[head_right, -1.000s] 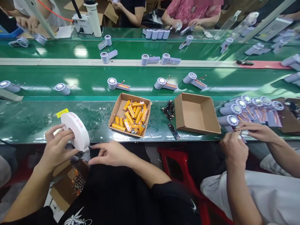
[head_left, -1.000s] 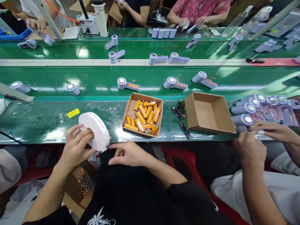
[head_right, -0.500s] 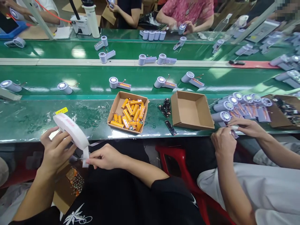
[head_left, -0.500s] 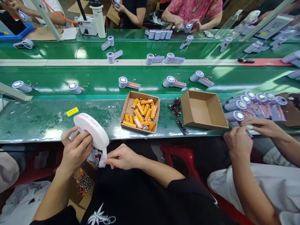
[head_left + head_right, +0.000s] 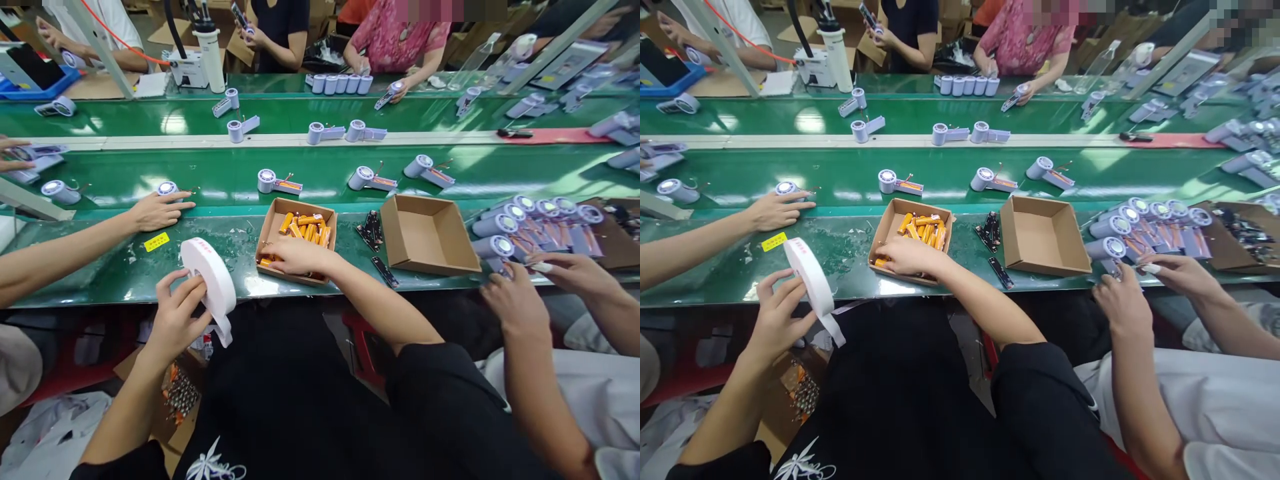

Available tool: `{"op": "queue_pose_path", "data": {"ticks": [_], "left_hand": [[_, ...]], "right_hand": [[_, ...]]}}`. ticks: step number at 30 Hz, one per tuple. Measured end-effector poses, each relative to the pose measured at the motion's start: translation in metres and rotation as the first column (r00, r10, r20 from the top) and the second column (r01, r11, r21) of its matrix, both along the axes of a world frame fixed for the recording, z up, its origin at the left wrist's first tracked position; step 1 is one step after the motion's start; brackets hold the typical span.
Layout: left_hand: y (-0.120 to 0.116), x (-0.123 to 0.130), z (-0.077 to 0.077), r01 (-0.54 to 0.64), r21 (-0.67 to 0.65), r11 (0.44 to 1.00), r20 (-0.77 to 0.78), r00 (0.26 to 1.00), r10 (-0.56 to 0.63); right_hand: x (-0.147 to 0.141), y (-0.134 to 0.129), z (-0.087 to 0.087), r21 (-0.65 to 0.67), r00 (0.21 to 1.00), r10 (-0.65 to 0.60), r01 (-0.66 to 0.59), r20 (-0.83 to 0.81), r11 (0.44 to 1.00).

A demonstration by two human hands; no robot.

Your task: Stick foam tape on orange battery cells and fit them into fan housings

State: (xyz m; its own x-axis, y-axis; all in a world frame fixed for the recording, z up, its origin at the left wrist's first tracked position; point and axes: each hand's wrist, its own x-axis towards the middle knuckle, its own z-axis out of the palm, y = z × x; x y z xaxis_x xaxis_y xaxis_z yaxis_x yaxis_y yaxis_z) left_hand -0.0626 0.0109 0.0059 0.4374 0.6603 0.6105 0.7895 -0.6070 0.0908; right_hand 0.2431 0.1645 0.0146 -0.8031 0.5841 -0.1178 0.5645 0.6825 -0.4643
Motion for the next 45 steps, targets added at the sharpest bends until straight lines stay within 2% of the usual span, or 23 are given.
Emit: {"op": "queue_pose_path", "data": {"ticks": [3,5,7,9,12,14,16,18,20,23,25,27,30,33,35,36,38,39,40,41,42,45], "left_hand": [[0.003,0.008,-0.002,0.021,-0.032,0.999,-0.010,1.000,-0.021],[0.004,0.010,-0.004,0.018,-0.043,0.999,-0.013,1.000,-0.019],[0.005,0.011,-0.006,0.009,-0.050,0.999,-0.026,1.000,-0.010],[0.006,0.010,-0.008,-0.001,-0.060,0.998,-0.050,0.999,-0.002],[0.007,0.011,-0.008,-0.019,-0.082,0.996,-0.100,0.995,0.011],[0.007,0.013,-0.007,-0.032,-0.091,0.995,-0.139,0.990,0.019],[0.008,0.015,-0.005,-0.035,-0.093,0.995,-0.178,0.984,0.018],[0.008,0.019,-0.004,-0.027,-0.093,0.995,-0.209,0.978,0.007],[0.008,0.022,-0.003,-0.018,-0.097,0.995,-0.229,0.973,-0.005],[0.008,0.025,-0.004,-0.024,-0.105,0.994,-0.266,0.964,-0.005],[0.008,0.026,-0.005,-0.034,-0.096,0.995,-0.298,0.954,0.004],[0.006,0.027,-0.004,-0.041,-0.084,0.996,-0.333,0.943,0.011],[0.004,0.030,0.001,-0.042,-0.079,0.996,-0.393,0.920,0.008],[0.003,0.033,0.008,-0.044,-0.070,0.997,-0.401,0.916,0.012],[0.004,0.035,0.012,-0.057,-0.054,0.997,-0.365,0.930,0.033],[0.004,0.037,0.012,-0.071,-0.041,0.997,-0.339,0.939,0.054],[0.002,0.046,0.011,-0.123,0.009,0.992,-0.273,0.954,0.120],[-0.001,0.052,0.008,-0.156,0.031,0.987,-0.236,0.959,0.159],[-0.006,0.059,0.004,-0.184,0.042,0.982,-0.196,0.962,0.189],[-0.012,0.067,-0.001,-0.199,0.037,0.979,-0.161,0.966,0.203],[-0.018,0.074,-0.007,-0.190,0.015,0.982,-0.138,0.972,0.190],[-0.035,0.077,-0.026,-0.106,-0.109,0.988,-0.121,0.988,0.093]], "right_hand": [[-0.005,0.008,-0.006,-0.071,0.999,0.034,-0.035,-0.019,0.997],[-0.003,0.008,-0.011,-0.179,0.995,-0.036,0.018,-0.095,0.984],[0.005,0.007,-0.016,-0.311,0.961,-0.150,0.073,-0.232,0.948],[0.014,0.006,-0.019,-0.411,0.864,-0.279,0.092,-0.420,0.907],[0.024,-0.001,-0.018,-0.498,0.640,-0.416,0.059,-0.646,0.865],[0.026,-0.010,-0.013,-0.570,0.530,-0.481,-0.005,-0.698,0.822],[0.025,-0.022,-0.006,-0.638,0.488,-0.528,-0.082,-0.695,0.765],[0.025,-0.033,0.001,-0.681,0.496,-0.548,-0.128,-0.674,0.721],[0.025,-0.043,0.006,-0.675,0.510,-0.538,-0.119,-0.671,0.728],[0.029,-0.050,0.014,-0.566,0.572,-0.467,0.005,-0.674,0.824],[0.031,-0.052,0.019,-0.429,0.672,-0.389,0.115,-0.631,0.896],[0.031,-0.054,0.025,-0.299,0.776,-0.315,0.171,-0.547,0.939],[0.028,-0.054,0.030,-0.215,0.870,-0.240,0.159,-0.431,0.964],[0.022,-0.056,0.021,-0.216,0.861,-0.270,0.192,-0.432,0.957],[0.012,-0.060,0.008,-0.313,0.759,-0.372,0.231,-0.534,0.921],[0.006,-0.064,0.000,-0.391,0.662,-0.445,0.240,-0.603,0.888],[-0.007,-0.073,-0.015,-0.553,0.379,-0.601,0.238,-0.704,0.798],[-0.013,-0.076,-0.021,-0.616,0.227,-0.660,0.238,-0.716,0.751],[-0.015,-0.078,-0.025,-0.663,0.112,-0.697,0.237,-0.708,0.711],[-0.014,-0.077,-0.026,-0.693,0.049,-0.721,0.236,-0.691,0.681],[-0.008,-0.073,-0.024,-0.708,0.031,-0.733,0.237,-0.679,0.665],[0.027,-0.051,-0.006,-0.673,0.042,-0.703,0.256,-0.710,0.694]]}}
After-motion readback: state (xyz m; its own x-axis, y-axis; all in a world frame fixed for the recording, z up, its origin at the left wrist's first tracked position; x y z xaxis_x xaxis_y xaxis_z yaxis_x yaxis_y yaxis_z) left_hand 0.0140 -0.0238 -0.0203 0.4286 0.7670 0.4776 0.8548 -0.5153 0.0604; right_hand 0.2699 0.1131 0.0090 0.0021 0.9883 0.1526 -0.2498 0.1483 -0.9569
